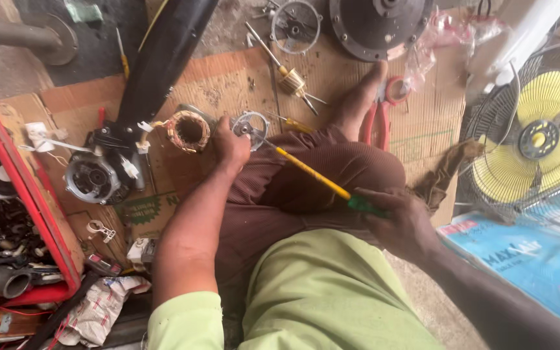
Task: The person sits on the floor and uses a screwdriver to manipulate small parts inside a circular metal housing. They repeatedly insert, turn, and remove the tool while holding the housing steady with the other hand. The person also briefly uses a yellow-handled tool to press or adjust a component within the housing.
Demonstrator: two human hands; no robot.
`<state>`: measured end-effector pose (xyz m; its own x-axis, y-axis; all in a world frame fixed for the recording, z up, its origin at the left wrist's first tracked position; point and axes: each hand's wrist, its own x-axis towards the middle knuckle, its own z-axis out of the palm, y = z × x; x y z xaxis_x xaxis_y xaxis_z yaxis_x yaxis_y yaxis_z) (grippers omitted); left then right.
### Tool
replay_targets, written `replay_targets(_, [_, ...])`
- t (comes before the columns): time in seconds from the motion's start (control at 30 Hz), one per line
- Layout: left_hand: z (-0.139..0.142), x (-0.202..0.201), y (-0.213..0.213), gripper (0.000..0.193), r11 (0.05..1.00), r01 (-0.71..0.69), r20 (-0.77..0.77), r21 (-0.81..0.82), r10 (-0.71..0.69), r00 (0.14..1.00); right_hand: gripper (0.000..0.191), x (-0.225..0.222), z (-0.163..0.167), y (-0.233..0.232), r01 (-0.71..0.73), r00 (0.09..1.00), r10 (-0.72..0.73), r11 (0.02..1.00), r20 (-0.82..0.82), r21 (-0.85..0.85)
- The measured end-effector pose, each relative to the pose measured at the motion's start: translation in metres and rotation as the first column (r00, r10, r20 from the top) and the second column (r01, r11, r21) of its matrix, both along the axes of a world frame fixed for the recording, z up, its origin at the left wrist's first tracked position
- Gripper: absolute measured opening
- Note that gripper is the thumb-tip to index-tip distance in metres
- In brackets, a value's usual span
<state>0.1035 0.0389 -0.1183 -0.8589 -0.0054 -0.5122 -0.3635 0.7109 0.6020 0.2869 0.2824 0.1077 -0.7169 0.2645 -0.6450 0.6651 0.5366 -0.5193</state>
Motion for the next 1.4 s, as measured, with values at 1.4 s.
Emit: replay_targets(1.4, [-0.020, 0.016, -0.003, 0.039, 0.997, 0.070, -0.158, -0.022, -0.073, 0.985, 0.032, 0.003, 0.020, -0.030, -0.155, 0.949, 0.215, 0.955, -0.229, 0.253])
